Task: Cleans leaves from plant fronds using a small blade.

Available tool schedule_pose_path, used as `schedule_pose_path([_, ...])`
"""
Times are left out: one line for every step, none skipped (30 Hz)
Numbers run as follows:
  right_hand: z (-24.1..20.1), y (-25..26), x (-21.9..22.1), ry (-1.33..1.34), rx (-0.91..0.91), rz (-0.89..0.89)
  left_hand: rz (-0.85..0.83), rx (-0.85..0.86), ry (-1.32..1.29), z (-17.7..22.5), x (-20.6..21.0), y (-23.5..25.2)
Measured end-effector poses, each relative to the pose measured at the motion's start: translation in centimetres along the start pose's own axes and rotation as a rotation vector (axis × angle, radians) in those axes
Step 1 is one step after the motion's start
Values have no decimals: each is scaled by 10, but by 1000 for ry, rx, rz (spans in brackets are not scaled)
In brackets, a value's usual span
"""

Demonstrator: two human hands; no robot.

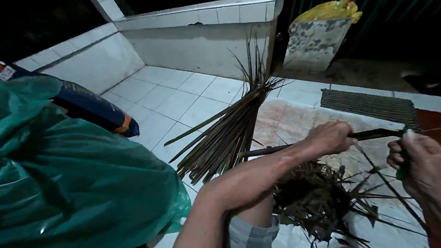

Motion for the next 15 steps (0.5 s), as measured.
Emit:
schedule_pose_path([20, 16, -14, 6, -31, 2, 0, -4, -27, -8, -2, -1])
schedule_pose_path([27, 20, -18, -22, -41, 24, 10, 8, -33, -13, -6, -3])
schedule_pose_path([27, 20, -18, -75, -44, 50, 26, 34, -16, -17, -12, -6])
schedule_pose_path([25, 18, -16, -147, -44, 73, 47, 67, 10, -21, -17, -7])
schedule_pose_path([23, 14, -14, -235, -45, 88, 76, 104, 45, -25, -18, -6])
schedule_pose_path([24, 11, -13, -315, -43, 91, 107, 130, 68, -27, -18, -4])
schedule_pose_path([26, 10, -11, -374, -49, 71, 138, 141, 78, -30, -19, -2])
schedule_pose_path([29, 9, -4, -409, -72, 32, 156, 130, 99, -34, -20, 0])
schedule_pose_path([30, 8, 3, -426, -113, -9, 172, 113, 121, -38, -23, 1])
schedule_pose_path([30, 5, 11, -429, -155, -42, 177, 97, 145, -40, -24, 2])
schedule_pose_path([28, 2, 17, -430, -187, -73, 183, 82, 166, -40, -25, 2])
schedule_pose_path([27, -2, 23, -428, -206, -105, 190, 70, 184, -39, -26, 1])
schedule_pose_path([27, -5, 27, -425, -213, -124, 192, 61, 202, -38, -26, 2])
schedule_pose_path([27, -7, 29, -419, -216, -138, 196, 57, 224, -37, -25, 2])
schedule_pose_path([28, -9, 32, -415, -211, -152, 196, 57, 241, -36, -23, 3])
Point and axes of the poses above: each hand's wrist, its own y-axis towards the middle knuckle, its own x-axis out of the palm, z = x × y, the point moved 9 cm from there along y, towards the middle knuckle, and after that the axes turned 7 degrees about z, right-handed, at the moved point
